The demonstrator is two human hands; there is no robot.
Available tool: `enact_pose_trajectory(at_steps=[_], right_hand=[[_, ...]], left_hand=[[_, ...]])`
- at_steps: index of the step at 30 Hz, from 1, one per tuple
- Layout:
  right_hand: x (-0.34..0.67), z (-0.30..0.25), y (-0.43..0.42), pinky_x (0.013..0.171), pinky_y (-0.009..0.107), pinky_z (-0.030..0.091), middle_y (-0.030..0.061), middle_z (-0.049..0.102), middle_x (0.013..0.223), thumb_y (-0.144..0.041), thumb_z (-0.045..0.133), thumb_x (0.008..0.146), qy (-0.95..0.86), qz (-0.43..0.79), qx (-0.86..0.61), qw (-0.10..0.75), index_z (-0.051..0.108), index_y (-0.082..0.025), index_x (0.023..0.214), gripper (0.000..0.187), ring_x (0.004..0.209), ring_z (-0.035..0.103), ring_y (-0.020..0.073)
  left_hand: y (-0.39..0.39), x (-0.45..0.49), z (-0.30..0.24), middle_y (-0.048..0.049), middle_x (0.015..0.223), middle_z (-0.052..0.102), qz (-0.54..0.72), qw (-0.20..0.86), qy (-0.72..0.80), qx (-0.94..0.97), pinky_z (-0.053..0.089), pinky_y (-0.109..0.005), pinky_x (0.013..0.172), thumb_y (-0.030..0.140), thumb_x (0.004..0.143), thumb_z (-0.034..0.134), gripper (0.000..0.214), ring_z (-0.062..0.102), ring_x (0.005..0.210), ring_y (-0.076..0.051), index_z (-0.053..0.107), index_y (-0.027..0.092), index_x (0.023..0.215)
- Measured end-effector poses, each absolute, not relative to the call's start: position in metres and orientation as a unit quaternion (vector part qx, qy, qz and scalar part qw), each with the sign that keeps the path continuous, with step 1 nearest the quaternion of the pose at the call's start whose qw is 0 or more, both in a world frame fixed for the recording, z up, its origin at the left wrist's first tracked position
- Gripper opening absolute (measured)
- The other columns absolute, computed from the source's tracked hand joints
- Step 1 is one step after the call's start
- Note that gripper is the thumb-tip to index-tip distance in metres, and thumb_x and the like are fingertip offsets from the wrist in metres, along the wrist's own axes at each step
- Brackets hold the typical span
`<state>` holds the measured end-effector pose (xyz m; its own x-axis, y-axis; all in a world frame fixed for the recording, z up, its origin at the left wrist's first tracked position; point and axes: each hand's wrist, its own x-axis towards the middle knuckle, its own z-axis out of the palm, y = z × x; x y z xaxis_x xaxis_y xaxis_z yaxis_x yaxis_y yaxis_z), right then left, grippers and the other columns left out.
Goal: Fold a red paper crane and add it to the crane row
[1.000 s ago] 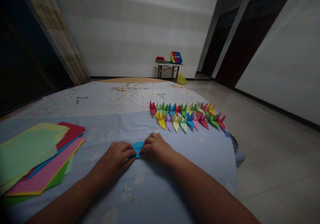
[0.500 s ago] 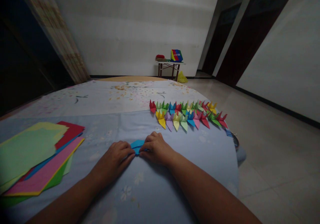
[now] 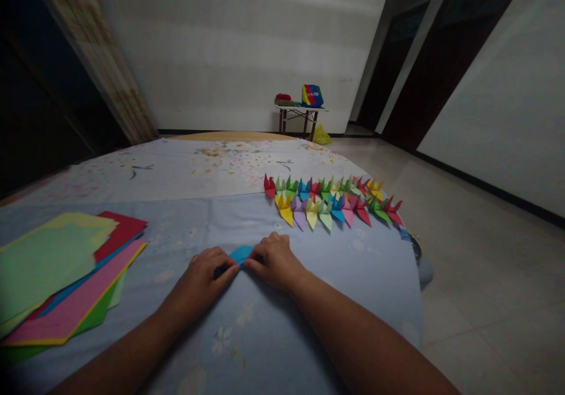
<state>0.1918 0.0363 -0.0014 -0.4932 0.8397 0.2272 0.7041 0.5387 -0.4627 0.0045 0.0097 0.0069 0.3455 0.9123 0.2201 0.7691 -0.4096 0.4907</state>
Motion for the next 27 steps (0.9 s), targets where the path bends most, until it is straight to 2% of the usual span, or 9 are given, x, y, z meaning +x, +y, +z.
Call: enact_pose_trajectory(at_steps=[7, 20, 27], right_hand=[[0.19, 0.0, 0.038, 0.076, 0.033, 0.027, 0.0007, 0.065, 0.073, -0.036, 0.062, 0.079, -0.833, 0.196, -0.467, 0.223, 0.066, -0.021, 0.076, 0.015, 0.079, 0.051, 0.0167], [0.186, 0.004, 0.037, 0.072, 0.032, 0.026, 0.003, 0.059, 0.075, -0.032, 0.062, 0.078, -0.834, 0.183, -0.488, 0.18, 0.064, -0.021, 0.074, 0.012, 0.084, 0.045, 0.0195], [0.183, 0.003, 0.036, 0.072, 0.032, 0.023, 0.0029, 0.057, 0.079, -0.033, 0.064, 0.077, -0.821, 0.166, -0.515, 0.179, 0.063, -0.022, 0.078, 0.012, 0.086, 0.043, 0.0198]], left_hand=[[0.011, 0.006, 0.004, -0.0015, 0.076, 0.062, 0.241, 0.16, 0.544, 0.788, 0.041, -0.036, 0.074, 0.03, 0.079, 0.056, 0.013, 0.056, 0.078, -0.02, 0.062, 0.02, 0.073], [0.01, 0.008, 0.006, -0.0019, 0.077, 0.062, 0.227, 0.162, 0.563, 0.778, 0.04, -0.034, 0.073, 0.026, 0.077, 0.058, 0.008, 0.057, 0.08, -0.021, 0.061, 0.02, 0.073], [-0.004, 0.011, 0.018, -0.0018, 0.082, 0.061, 0.134, 0.01, 0.507, 0.851, 0.036, -0.04, 0.08, 0.022, 0.085, 0.049, 0.015, 0.055, 0.079, -0.02, 0.062, 0.025, 0.09]])
